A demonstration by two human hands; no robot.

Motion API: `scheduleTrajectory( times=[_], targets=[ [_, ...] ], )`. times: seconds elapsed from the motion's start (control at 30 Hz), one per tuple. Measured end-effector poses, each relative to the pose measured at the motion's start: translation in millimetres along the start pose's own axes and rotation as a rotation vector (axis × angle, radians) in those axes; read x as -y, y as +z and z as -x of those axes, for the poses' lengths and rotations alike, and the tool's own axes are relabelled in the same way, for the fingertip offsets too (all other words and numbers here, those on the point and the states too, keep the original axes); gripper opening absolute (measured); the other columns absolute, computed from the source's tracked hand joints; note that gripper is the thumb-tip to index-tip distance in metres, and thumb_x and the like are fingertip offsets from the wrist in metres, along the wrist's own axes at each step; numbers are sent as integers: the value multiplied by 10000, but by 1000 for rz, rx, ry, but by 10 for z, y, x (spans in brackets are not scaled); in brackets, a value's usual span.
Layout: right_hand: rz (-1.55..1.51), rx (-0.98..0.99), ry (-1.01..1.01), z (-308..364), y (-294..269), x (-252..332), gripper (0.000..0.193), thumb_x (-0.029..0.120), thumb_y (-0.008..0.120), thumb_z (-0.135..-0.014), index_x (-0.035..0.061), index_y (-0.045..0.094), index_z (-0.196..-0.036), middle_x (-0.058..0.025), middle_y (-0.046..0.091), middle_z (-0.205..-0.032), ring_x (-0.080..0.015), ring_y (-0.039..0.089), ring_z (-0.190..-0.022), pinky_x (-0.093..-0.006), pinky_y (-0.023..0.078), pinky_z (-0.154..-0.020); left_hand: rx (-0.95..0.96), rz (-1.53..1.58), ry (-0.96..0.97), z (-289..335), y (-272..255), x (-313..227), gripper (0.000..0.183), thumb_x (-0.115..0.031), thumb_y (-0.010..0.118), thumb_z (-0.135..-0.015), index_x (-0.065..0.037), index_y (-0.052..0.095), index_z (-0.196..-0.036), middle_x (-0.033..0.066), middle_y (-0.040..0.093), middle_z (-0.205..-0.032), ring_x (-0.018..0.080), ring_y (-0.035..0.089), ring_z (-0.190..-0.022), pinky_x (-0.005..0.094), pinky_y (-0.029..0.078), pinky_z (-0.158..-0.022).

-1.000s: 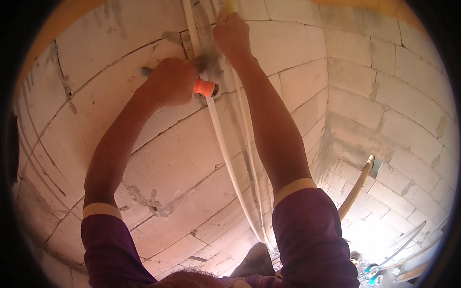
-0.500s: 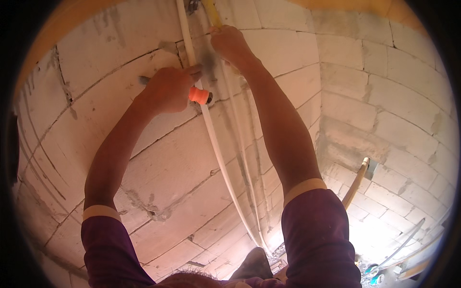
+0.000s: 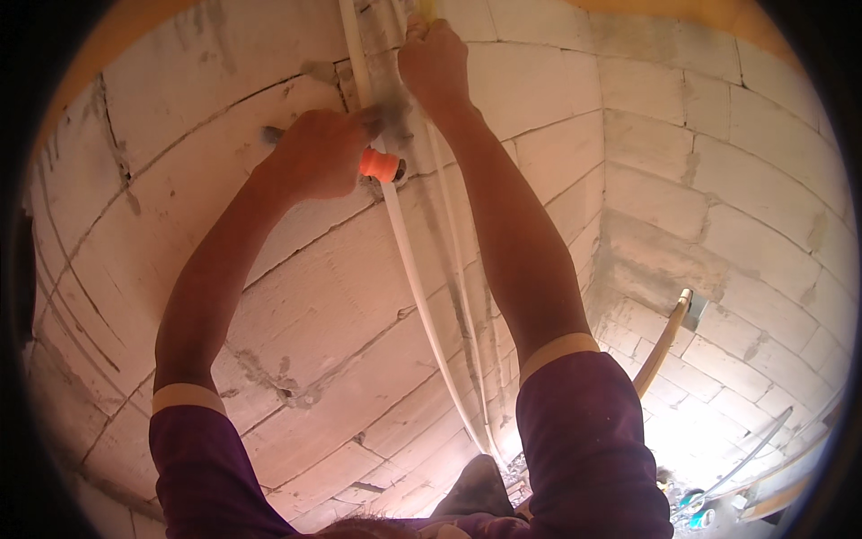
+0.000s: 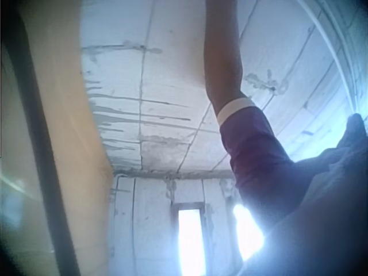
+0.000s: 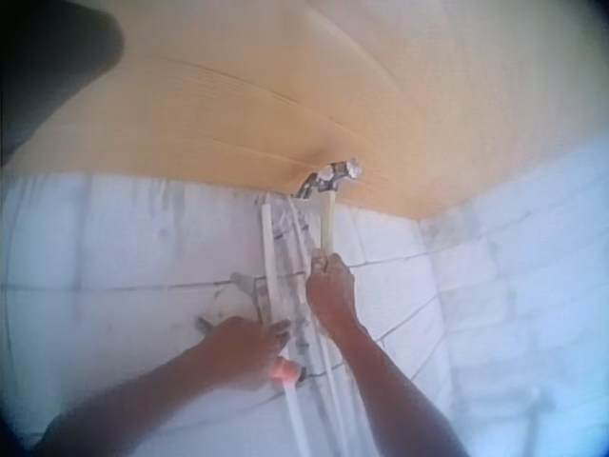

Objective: The person secures white PVC pipes to a white brick wall using a hammer and a red-handled tool. They repeatedly position the tool against the pipe and strike it with the hammer to fasten the pipe to the wall.

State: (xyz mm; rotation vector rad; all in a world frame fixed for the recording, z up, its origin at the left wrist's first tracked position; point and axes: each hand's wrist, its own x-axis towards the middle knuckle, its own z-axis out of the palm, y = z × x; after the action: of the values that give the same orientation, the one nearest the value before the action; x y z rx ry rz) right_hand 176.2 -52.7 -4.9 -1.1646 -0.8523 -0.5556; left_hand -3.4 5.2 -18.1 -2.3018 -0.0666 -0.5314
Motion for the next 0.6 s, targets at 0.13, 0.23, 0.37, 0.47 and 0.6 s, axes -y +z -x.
scheduleTrajectory(
  times=[0.13,0.23,0.37,0.47,0.6],
  targets=[
    [48,285,140,-4,-127,17,397,326,474,-1037,-42,621,-1042,-147,635,-776,-272,613,-634,-408,522,-557,118,20,-87,-15,-50,-13,442,28,703,-674,9,681,-1115,80,685,-1189,298,704,-794,409,571,-710],
    [55,462,149,-118,-222,90,374,314,492,-1030,-42,604,-1056,-78,584,-682,-206,545,-509,-387,506,-503,79,49,-87,23,-18,6,448,22,705,-677,18,682,-1125,46,637,-1302,284,704,-828,400,573,-730],
    [61,455,118,76,-340,372,374,307,518,-1017,-50,602,-1089,-112,609,-718,-237,616,-559,-437,535,-565,89,30,-70,27,-13,34,444,15,705,-686,19,685,-1130,24,614,-1337,278,702,-840,397,573,-735],
    [395,175,-128,120,-45,183,294,127,536,-885,-51,628,-1099,-185,683,-834,-301,702,-663,-419,588,-610,63,26,-55,-7,10,14,438,11,708,-689,15,684,-1127,28,625,-1313,276,700,-831,395,571,-728],
    [33,405,155,59,-134,171,316,266,552,-993,-37,601,-1065,-144,611,-734,-271,667,-639,-466,543,-629,4,-4,-15,24,25,31,707,-37,739,-741,33,506,-1405,129,713,-813,272,714,-769,381,570,-678]
  ],
)
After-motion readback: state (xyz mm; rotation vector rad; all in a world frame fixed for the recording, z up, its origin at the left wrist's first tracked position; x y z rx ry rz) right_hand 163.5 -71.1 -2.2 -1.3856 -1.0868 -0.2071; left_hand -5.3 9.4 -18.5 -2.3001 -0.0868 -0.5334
